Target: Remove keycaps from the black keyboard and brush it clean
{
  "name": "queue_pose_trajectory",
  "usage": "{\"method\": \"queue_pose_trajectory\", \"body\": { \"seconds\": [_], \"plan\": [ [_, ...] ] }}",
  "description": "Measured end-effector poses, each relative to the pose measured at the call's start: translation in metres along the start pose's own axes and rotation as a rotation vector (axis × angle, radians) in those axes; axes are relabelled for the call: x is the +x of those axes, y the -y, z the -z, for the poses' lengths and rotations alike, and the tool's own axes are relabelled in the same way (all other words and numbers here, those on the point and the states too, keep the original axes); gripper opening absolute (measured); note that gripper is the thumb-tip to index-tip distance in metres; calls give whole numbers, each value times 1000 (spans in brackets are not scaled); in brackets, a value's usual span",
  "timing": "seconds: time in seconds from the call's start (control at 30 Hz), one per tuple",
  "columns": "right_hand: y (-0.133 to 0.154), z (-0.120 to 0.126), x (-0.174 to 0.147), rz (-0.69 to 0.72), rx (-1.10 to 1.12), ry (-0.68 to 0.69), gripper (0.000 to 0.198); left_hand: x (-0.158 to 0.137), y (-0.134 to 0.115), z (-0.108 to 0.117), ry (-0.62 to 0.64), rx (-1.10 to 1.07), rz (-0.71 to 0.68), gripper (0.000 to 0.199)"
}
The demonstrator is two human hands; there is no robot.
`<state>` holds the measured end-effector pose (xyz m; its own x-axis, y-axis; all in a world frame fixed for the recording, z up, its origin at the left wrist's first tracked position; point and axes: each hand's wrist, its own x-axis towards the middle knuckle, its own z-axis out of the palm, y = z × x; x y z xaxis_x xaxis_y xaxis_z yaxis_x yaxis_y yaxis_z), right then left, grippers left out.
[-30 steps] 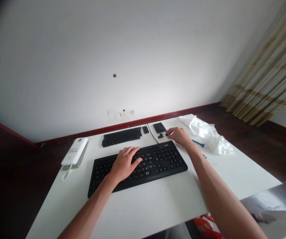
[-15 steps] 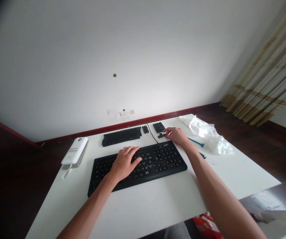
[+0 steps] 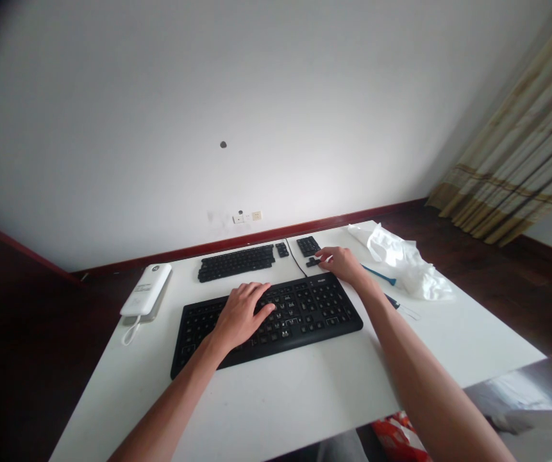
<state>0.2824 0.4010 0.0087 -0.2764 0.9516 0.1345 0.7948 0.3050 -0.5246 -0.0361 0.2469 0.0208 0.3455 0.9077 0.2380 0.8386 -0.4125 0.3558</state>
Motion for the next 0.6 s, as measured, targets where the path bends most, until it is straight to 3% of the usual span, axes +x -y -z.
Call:
{"method": "queue_pose_trajectory", "body": {
  "seconds": [0.4,0.6],
  "plan": [
    [-4,4,-1,0,-22,1,28,-1,1,-2,-13,1,2,49],
    [-6,1,1,-52,-77,-81,31,-2,-2,-2,-23,30,2,50]
  ]
}}
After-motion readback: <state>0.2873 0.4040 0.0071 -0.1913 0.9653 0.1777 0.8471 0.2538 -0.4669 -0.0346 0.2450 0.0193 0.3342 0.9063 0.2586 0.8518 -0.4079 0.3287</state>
